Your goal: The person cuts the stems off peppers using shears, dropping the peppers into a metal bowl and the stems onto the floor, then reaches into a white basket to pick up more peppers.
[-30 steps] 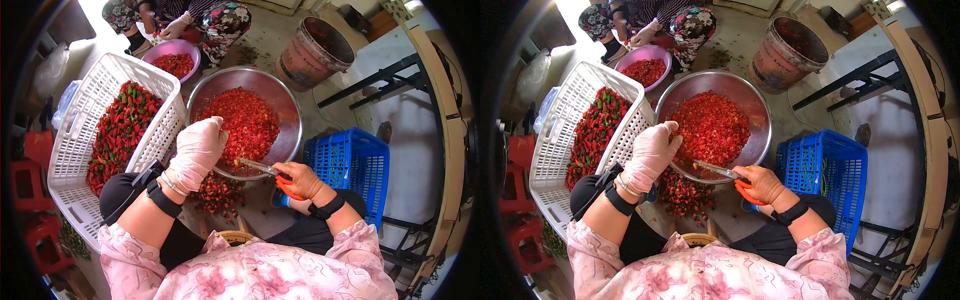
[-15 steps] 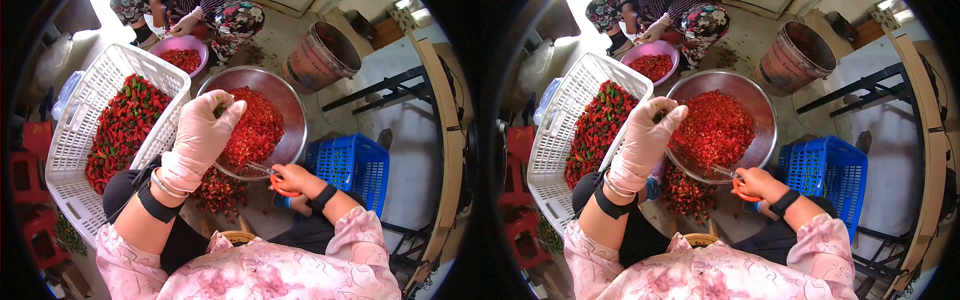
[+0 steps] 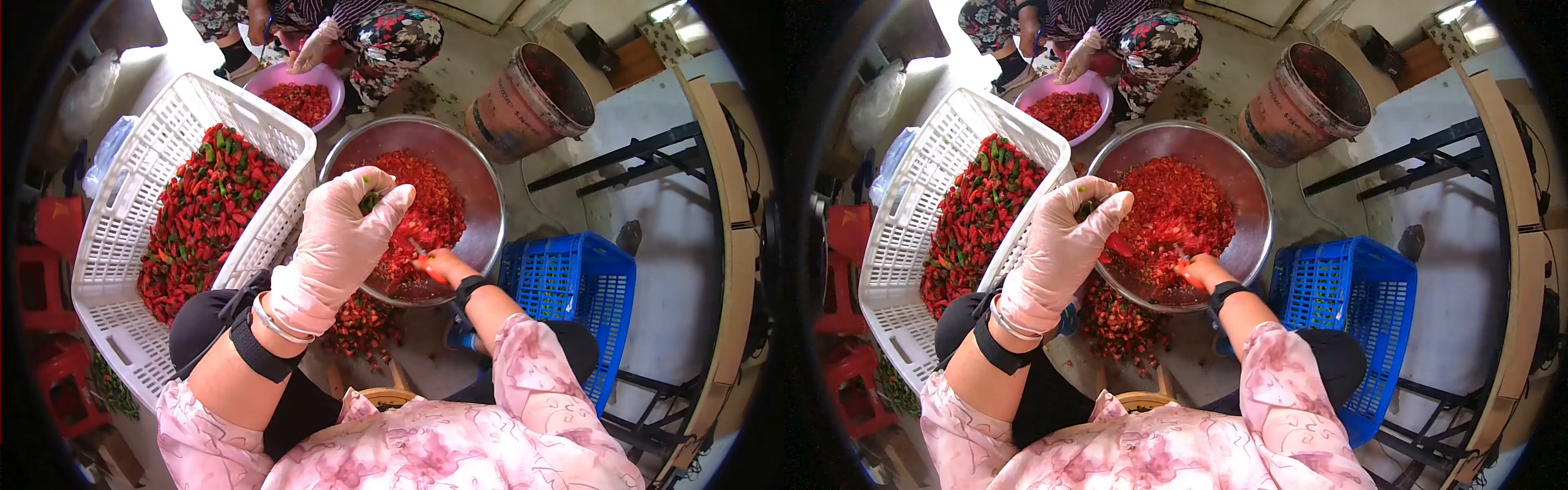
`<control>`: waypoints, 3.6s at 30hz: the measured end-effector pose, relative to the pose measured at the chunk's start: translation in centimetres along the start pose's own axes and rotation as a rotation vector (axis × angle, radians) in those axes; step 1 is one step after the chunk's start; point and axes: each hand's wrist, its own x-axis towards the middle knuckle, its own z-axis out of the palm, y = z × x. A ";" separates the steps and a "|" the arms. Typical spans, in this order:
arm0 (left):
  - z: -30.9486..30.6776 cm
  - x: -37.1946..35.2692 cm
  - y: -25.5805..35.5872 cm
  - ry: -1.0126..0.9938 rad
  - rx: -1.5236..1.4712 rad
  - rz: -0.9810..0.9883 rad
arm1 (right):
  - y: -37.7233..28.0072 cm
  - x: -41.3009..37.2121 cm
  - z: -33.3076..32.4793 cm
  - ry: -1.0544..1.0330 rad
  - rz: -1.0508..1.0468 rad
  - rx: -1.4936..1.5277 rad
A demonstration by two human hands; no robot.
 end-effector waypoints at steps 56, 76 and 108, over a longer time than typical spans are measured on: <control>1.7 -1.2 -3.5 -0.125 -0.758 -0.638 | -3.1 -20.0 -6.8 -0.175 -0.361 1.038; 5.1 -3.7 -4.4 -0.354 -0.715 -0.876 | -3.8 -20.2 -6.2 0.338 -0.768 0.143; 5.0 -3.8 -5.8 -0.370 -0.738 -0.879 | -2.7 -20.3 -5.3 0.419 -0.765 0.052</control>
